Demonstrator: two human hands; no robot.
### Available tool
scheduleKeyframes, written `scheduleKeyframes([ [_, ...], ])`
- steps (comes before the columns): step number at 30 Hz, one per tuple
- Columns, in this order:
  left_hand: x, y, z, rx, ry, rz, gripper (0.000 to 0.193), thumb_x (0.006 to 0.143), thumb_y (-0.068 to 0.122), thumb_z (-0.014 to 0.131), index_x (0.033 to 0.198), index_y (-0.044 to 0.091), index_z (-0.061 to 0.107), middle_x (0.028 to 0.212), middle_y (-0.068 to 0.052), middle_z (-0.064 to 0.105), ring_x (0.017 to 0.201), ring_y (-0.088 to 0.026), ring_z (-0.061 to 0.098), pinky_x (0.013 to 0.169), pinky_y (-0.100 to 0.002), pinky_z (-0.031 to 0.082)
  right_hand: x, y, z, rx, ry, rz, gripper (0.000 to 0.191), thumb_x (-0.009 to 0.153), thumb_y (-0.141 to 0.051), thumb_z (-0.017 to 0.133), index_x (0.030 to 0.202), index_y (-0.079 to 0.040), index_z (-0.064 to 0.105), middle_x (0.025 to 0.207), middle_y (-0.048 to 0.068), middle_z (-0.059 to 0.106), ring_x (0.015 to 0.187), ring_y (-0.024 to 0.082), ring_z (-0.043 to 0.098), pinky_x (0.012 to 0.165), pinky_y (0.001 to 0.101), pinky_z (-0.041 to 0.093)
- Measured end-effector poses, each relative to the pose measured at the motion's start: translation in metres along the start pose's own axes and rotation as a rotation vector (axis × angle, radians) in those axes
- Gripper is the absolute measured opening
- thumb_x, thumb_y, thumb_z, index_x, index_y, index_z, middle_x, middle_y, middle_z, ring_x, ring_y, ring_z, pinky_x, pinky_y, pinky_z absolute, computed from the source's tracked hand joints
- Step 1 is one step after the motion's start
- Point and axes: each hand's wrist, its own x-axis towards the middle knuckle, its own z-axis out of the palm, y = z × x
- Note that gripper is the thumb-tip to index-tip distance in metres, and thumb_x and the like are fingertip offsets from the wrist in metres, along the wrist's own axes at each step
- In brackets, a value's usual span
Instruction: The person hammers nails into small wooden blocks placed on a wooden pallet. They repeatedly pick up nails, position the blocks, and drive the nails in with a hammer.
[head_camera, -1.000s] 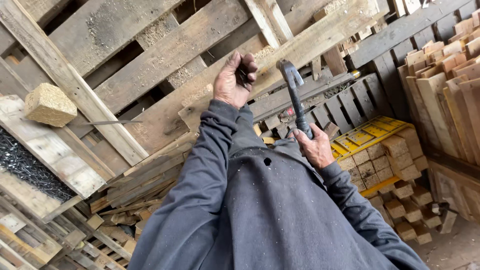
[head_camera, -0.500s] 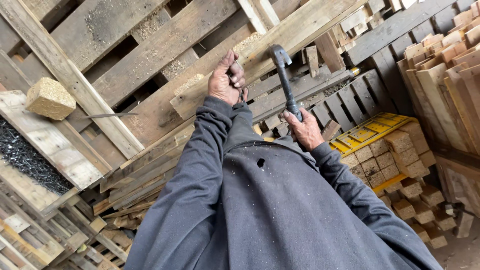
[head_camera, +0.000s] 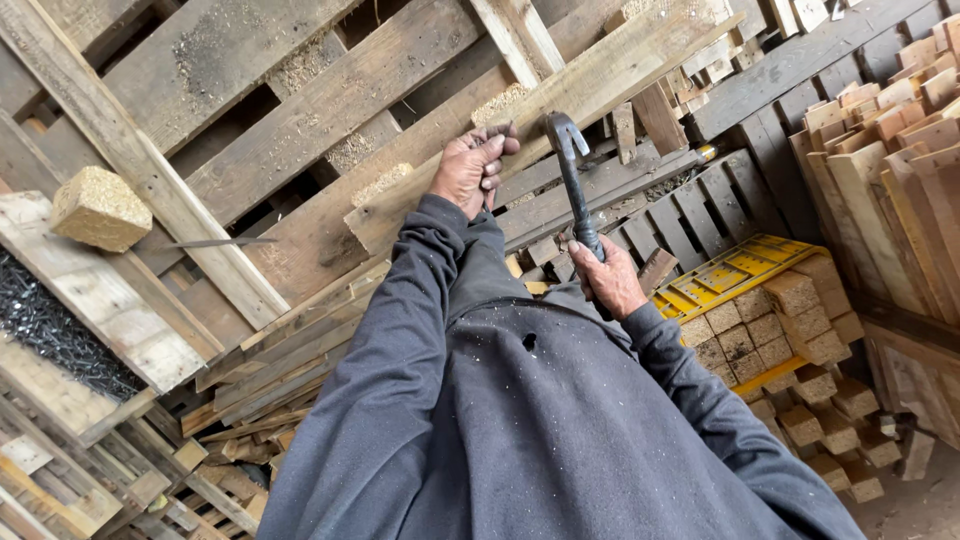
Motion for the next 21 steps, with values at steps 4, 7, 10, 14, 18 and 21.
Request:
scheduleKeyframes([
  [4,0.035,-0.009,-0.011,0.575,0.146,0.112,0.013,0.097,0.014,0.069,0.105,0.003,0.068,0.092,-0.006,0.077,0.061,-0.007,0.051,0.052,-0.024,0.046,-0.003,-0.007,0.007,0.008,0.054,0.060,0.026,0.096,-0.034,0.067,0.097,-0.010,0.055,0.061,-0.002,0.051,0.043,0.007,0.046,0.040,0.0251,0.039],
  [7,0.054,-0.016,-0.013,0.883,0.210,0.320,0.012,0.097,0.018,0.073,0.100,0.007,0.073,0.090,-0.004,0.076,0.074,-0.010,0.065,0.066,-0.027,0.060,-0.009,-0.014,0.016,0.025,0.055,0.072,0.028,0.097,-0.033,0.066,0.099,-0.007,0.055,0.060,-0.001,0.052,0.043,0.007,0.048,0.041,0.0251,0.040],
  [10,0.062,-0.023,-0.012,1.046,0.239,0.506,0.014,0.099,0.022,0.073,0.099,0.008,0.071,0.086,-0.005,0.073,0.074,-0.015,0.064,0.065,-0.031,0.057,-0.015,-0.019,0.023,-0.009,0.095,0.075,0.026,0.096,-0.031,0.066,0.100,-0.007,0.057,0.061,-0.001,0.052,0.044,0.008,0.048,0.041,0.0258,0.039],
  [14,0.059,-0.030,-0.011,1.187,0.288,0.696,0.016,0.098,0.023,0.073,0.106,0.010,0.072,0.087,-0.004,0.076,0.074,-0.015,0.071,0.064,-0.030,0.059,-0.019,-0.024,0.028,-0.012,0.191,0.103,0.026,0.096,-0.033,0.065,0.099,-0.008,0.061,0.060,-0.001,0.052,0.044,0.007,0.049,0.042,0.0254,0.041],
  [18,0.054,-0.033,-0.011,1.241,0.278,0.821,0.017,0.097,0.022,0.075,0.111,0.014,0.074,0.094,-0.004,0.079,0.080,-0.016,0.077,0.071,-0.031,0.062,-0.020,-0.031,0.026,-0.005,0.232,0.070,0.030,0.099,-0.037,0.065,0.098,-0.007,0.062,0.062,-0.002,0.051,0.048,0.007,0.047,0.044,0.0243,0.040],
  [21,0.052,-0.032,-0.011,1.246,0.240,0.798,0.017,0.097,0.019,0.074,0.114,0.016,0.073,0.103,-0.005,0.079,0.083,-0.015,0.078,0.070,-0.029,0.063,-0.030,-0.038,0.021,0.003,0.221,0.005,0.033,0.101,-0.038,0.063,0.094,-0.006,0.058,0.064,-0.002,0.053,0.050,0.007,0.049,0.045,0.0244,0.041],
])
